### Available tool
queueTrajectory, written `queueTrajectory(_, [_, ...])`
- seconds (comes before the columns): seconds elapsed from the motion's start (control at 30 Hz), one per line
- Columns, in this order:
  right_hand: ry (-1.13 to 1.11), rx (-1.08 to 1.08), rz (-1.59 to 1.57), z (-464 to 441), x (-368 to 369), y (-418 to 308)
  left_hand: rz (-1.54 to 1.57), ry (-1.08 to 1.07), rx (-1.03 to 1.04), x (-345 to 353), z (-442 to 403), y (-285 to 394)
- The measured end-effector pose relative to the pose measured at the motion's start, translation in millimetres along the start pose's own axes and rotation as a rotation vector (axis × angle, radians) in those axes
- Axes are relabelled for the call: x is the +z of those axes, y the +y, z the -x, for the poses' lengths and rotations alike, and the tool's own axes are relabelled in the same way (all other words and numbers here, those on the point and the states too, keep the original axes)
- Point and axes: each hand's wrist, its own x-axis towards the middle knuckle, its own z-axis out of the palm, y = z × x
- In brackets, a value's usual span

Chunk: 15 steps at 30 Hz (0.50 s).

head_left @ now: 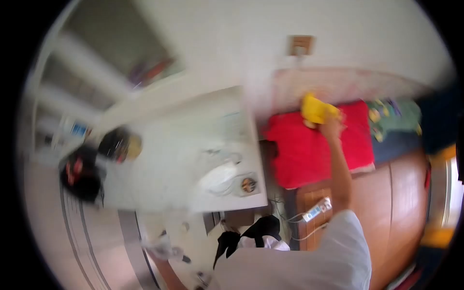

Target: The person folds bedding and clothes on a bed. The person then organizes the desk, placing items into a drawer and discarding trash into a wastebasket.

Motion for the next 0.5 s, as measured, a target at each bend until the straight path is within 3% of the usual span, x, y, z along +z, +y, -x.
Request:
queueTrajectory(0.03, [0.108,-0.105,-0.197,10.9,-19.8,-6.5,0.007,-0.011,0.006,13.9,9.6,0.9])
queueTrajectory(0.07, [0.196,-0.231,-0.38,22.4,-40.0,-11.9,0.026,0.038,0.032,-17.7,-3.0,-4.6])
queueTrajectory(0.1, [0.464,-0.296,-0.524,48.3,-49.8,-37.1,0.039,0.113,0.065,-58.0,-18.3,-14.1])
queueTrajectory(0.2, [0.462,-0.607,-0.679,143.4,-98.2,-82.9,0.108,0.293,0.088,-151.3,-40.8,-46.7])
queueTrajectory(0.23, [0.316,-0.688,-0.918,189.0,-99.3,-102.6,0.124,0.399,0.13,-91.1,-22.3,-34.1])
queueTrajectory(0.33, [-0.631,-0.851,-1.259,318.9,-154.4,-189.1,0.148,0.173,0.209,-33.8,-19.8,-45.8])
queueTrajectory(0.37, [-0.837,-0.994,-1.166,356.5,-164.0,-223.5,0.341,-0.002,0.111,-53.1,-40.7,-67.4])
queueTrajectory(0.4, [-0.749,-1.158,-1.207,392.3,-167.8,-254.9,0.53,-0.183,0.009,-71.5,-62.7,-89.2])
queueTrajectory(0.43, [-0.648,-1.322,-1.246,420.9,-166.9,-281.9,0.422,0.099,-0.042,-6.6,-38.4,-60.2])
queueTrajectory(0.5, [-0.586,-1.287,-1.265,471.1,-161.4,-340.4,0.48,0.028,-0.032,-30.3,-73.6,-78.9])
